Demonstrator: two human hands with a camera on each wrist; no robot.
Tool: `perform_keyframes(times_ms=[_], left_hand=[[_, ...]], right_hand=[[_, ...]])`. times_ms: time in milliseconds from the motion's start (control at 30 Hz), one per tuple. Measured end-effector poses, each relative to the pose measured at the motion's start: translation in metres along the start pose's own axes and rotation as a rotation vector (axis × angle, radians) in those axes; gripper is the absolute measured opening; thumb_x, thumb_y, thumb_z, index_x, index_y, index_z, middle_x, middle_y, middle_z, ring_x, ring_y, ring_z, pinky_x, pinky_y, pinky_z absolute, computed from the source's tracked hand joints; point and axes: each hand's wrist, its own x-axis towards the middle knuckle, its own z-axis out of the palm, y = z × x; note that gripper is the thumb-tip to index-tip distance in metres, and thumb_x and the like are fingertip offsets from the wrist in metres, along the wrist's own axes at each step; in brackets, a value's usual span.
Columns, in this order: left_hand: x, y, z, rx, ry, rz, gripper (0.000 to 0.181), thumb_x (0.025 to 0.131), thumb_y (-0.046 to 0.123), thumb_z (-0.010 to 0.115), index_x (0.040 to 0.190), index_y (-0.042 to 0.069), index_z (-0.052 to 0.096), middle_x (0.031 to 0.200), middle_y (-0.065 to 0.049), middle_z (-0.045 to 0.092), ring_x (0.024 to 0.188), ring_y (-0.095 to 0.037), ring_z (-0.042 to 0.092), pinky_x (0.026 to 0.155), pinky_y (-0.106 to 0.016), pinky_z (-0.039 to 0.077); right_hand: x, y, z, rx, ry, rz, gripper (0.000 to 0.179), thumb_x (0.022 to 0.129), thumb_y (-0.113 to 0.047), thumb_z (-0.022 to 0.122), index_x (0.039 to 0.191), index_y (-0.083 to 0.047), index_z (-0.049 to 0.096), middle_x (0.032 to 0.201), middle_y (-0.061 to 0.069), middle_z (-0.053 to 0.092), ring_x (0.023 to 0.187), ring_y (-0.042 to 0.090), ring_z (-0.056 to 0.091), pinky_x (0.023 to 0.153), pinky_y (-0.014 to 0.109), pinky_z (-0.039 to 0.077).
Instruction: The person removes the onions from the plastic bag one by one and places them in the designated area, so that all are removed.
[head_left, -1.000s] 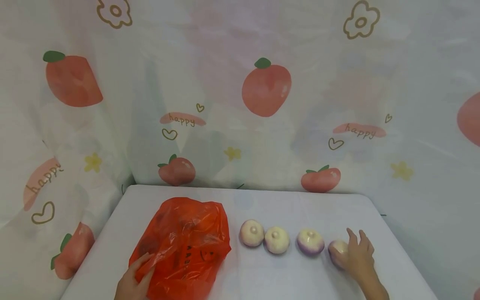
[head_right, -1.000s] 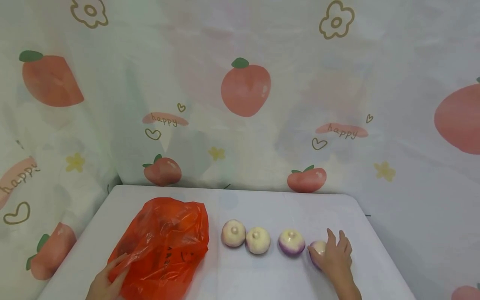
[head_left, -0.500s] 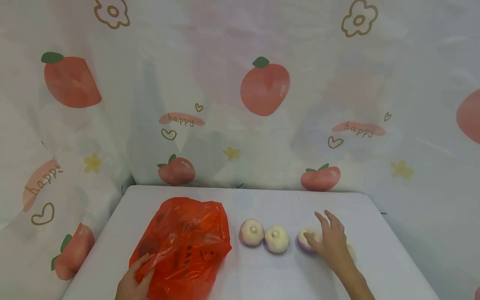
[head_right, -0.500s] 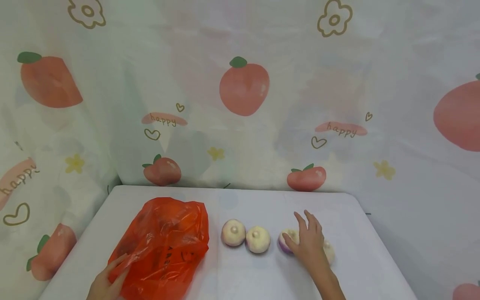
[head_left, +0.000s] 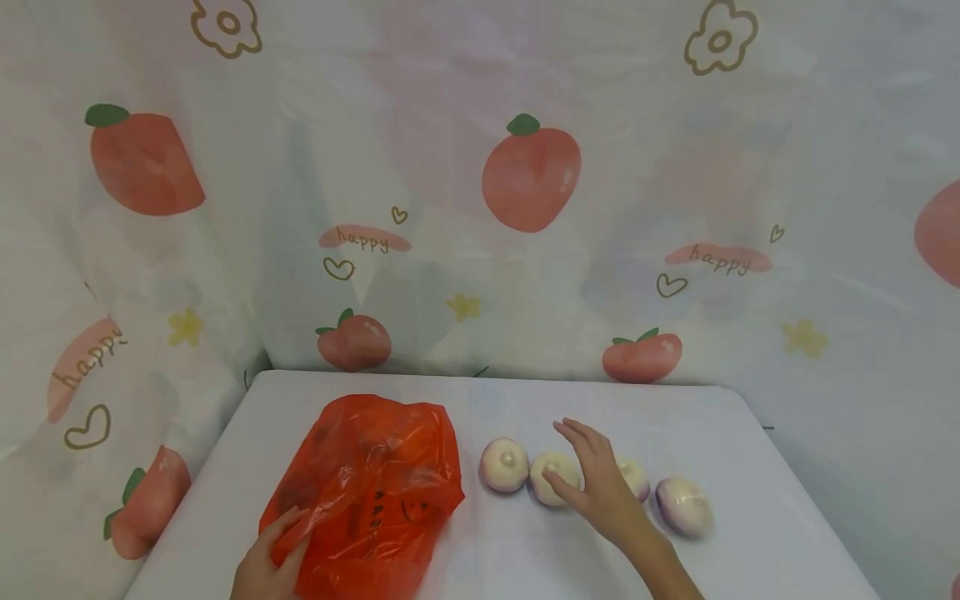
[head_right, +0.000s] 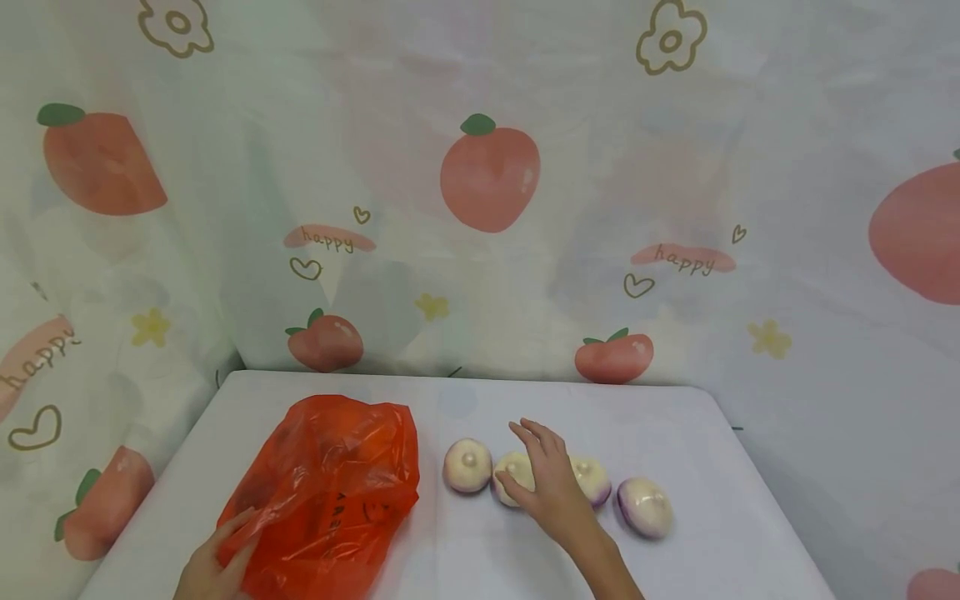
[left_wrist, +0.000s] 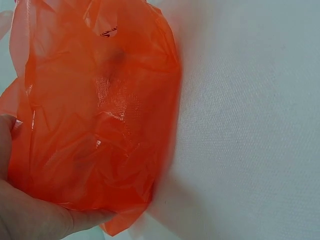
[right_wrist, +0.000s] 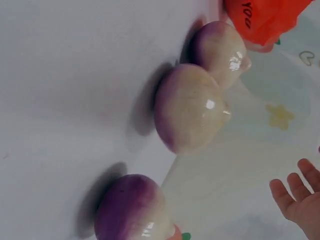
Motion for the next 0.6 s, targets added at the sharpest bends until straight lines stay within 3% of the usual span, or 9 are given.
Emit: perform_keyframes(times_ms=[133,367,600], left_hand=[[-0.001,0.001,0.000,-0.011,-0.010,-0.013,0.049,0.092,0.026,0.063,0.130,-0.002,0.049,0.128,-0.028,0.050,0.094,-0.036,0.056,0.080,-0.050,0.051],[-0.001,0.002,0.000,-0.007,-0.019,-0.015,0.051,0.092,0.028,0.062,0.131,-0.002,0.048,0.129,-0.028,0.049,0.095,-0.036,0.056,0.081,-0.050,0.050],[-0.001,0.003,-0.002,0.009,-0.032,-0.009,0.050,0.093,0.026,0.061,0.131,-0.003,0.047,0.128,-0.028,0.050,0.094,-0.035,0.056,0.080,-0.049,0.051]], right_hand=[[0.006,-0.014,0.000,0.041,-0.056,-0.023,0.067,0.079,-0.015,0.076,0.137,-0.005,0.044,0.138,0.014,0.041,0.126,0.031,0.036,0.095,0.052,0.039],[0.015,-0.037,0.002,0.123,-0.103,-0.127,0.063,0.082,-0.014,0.072,0.138,-0.010,0.044,0.138,0.007,0.041,0.127,0.025,0.038,0.103,0.025,0.034],[0.022,-0.057,0.014,0.184,-0.105,-0.270,0.052,0.087,-0.025,0.068,0.133,-0.008,0.048,0.132,0.005,0.048,0.121,0.022,0.047,0.102,0.024,0.034]])
